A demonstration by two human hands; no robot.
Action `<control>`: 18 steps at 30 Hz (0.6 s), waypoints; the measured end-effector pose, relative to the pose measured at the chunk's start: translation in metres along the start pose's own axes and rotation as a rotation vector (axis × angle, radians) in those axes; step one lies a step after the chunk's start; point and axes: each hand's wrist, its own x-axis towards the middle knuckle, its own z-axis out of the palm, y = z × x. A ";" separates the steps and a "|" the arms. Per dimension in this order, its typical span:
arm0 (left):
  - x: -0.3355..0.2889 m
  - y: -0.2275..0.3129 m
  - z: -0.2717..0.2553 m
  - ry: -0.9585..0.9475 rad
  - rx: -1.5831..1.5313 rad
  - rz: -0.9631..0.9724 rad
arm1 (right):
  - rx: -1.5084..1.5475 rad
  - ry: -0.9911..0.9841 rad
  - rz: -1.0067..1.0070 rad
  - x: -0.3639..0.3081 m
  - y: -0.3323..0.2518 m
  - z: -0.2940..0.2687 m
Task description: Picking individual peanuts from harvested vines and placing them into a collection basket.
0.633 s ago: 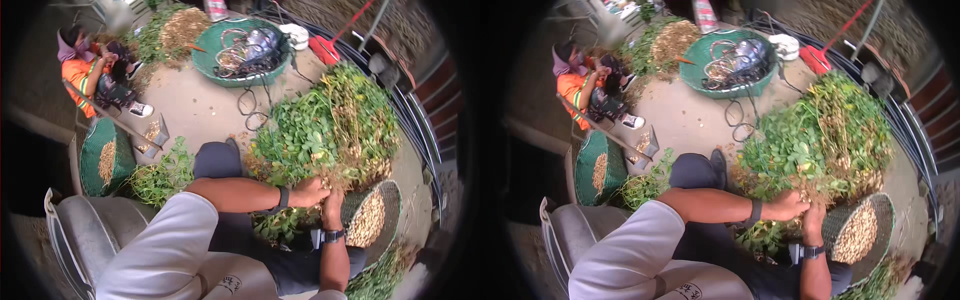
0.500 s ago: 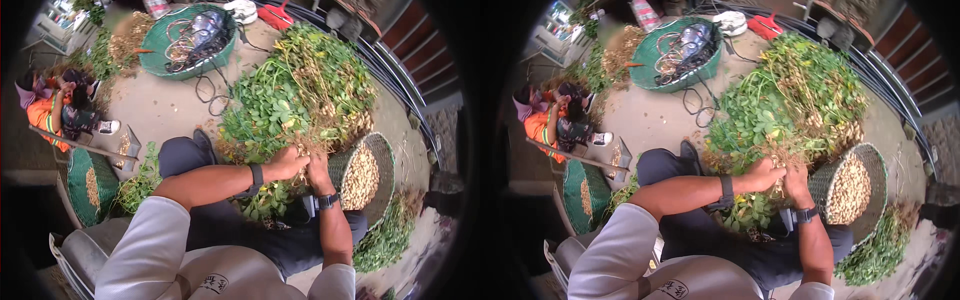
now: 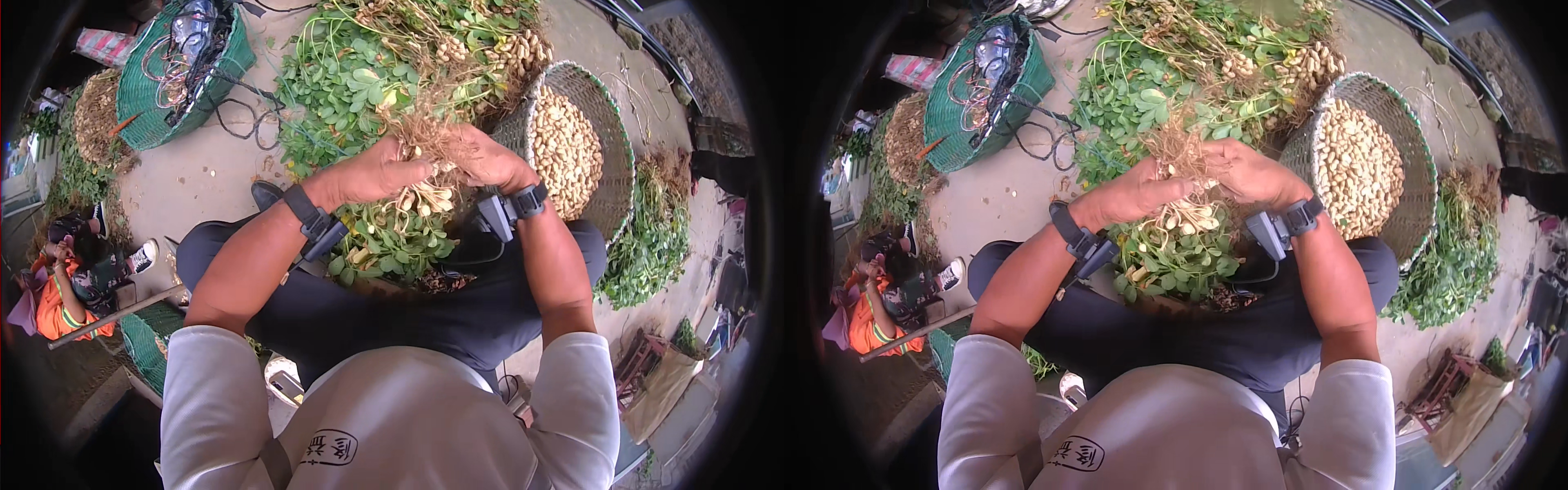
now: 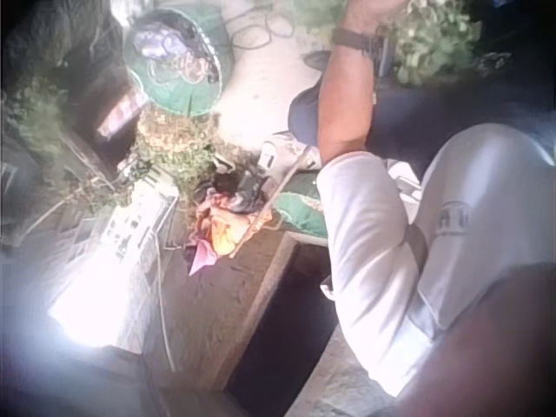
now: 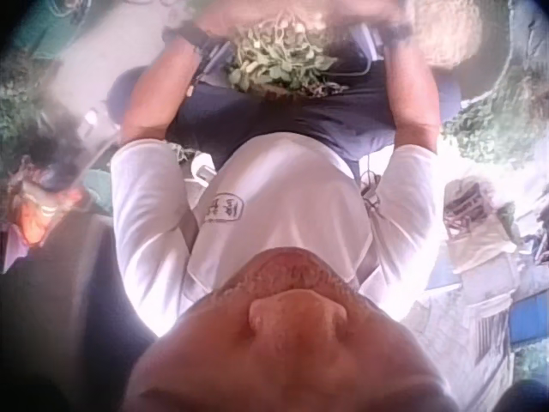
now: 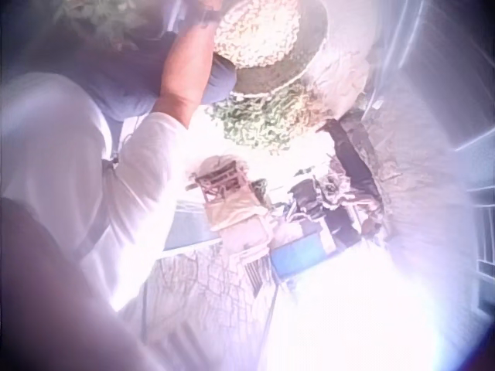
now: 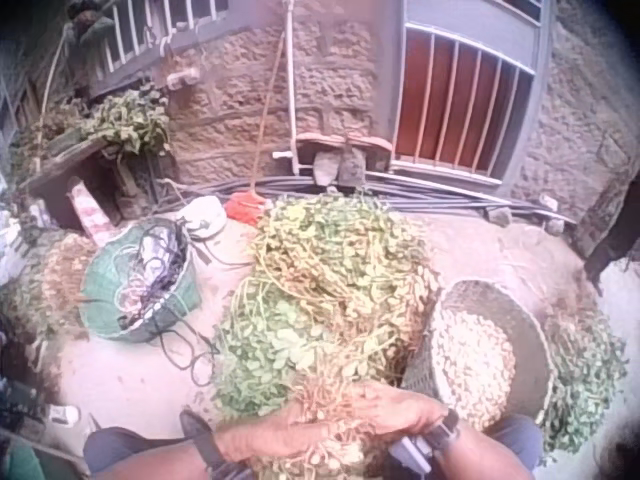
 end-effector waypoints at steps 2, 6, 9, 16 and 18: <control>-0.007 0.005 0.000 0.020 -0.061 -0.038 | 0.061 0.102 0.115 -0.003 -0.013 -0.004; -0.023 0.027 -0.009 0.126 -0.159 -0.086 | 0.557 0.492 0.378 -0.002 -0.042 -0.030; -0.029 0.032 -0.012 0.175 -0.165 -0.073 | 0.631 0.550 0.345 -0.008 -0.058 -0.038; -0.049 0.036 -0.020 0.122 -0.206 -0.060 | -0.990 0.940 0.255 -0.038 -0.082 -0.072; -0.057 0.040 -0.023 0.103 -0.194 -0.108 | -1.408 0.937 0.483 -0.060 -0.091 -0.087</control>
